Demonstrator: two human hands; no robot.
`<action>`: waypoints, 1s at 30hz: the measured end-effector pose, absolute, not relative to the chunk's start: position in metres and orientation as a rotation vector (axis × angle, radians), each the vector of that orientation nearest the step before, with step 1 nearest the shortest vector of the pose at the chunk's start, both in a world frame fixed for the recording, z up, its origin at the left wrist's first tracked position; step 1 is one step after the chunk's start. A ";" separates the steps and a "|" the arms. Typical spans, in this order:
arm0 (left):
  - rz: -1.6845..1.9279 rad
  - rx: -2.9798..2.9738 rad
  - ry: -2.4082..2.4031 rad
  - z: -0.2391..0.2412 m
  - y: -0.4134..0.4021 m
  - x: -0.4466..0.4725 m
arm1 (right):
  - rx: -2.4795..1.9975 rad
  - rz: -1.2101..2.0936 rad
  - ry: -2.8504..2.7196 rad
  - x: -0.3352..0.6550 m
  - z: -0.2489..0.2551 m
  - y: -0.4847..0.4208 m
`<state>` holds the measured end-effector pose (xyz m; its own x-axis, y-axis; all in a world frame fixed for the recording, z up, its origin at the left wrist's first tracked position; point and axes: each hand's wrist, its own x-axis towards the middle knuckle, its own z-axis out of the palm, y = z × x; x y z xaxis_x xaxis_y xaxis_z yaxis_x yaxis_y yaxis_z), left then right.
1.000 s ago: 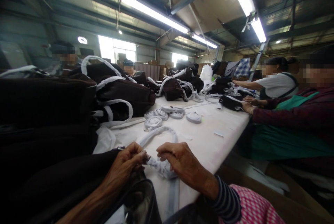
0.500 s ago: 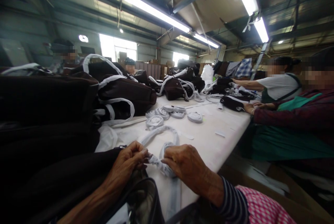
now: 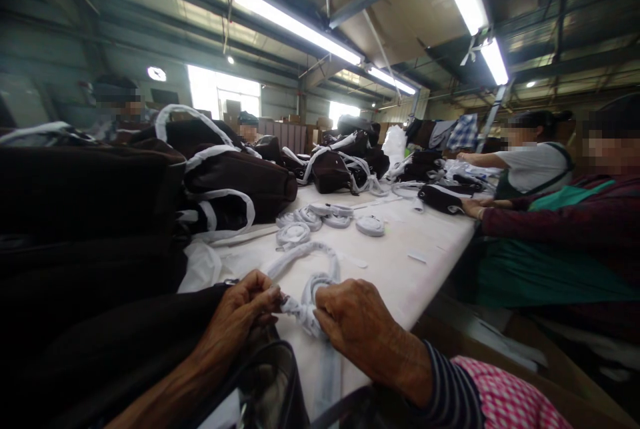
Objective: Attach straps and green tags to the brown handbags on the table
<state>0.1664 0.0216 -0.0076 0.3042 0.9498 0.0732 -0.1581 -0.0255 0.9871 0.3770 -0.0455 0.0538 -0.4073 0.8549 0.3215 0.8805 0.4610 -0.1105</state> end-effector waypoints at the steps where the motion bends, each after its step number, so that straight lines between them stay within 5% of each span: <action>1: 1.077 1.269 0.843 -0.007 0.021 0.166 | -1.477 -0.110 -2.383 0.376 0.054 -0.045; 30: 1.101 1.355 0.849 0.010 0.019 0.160 | -1.456 0.073 -2.315 0.340 0.039 -0.019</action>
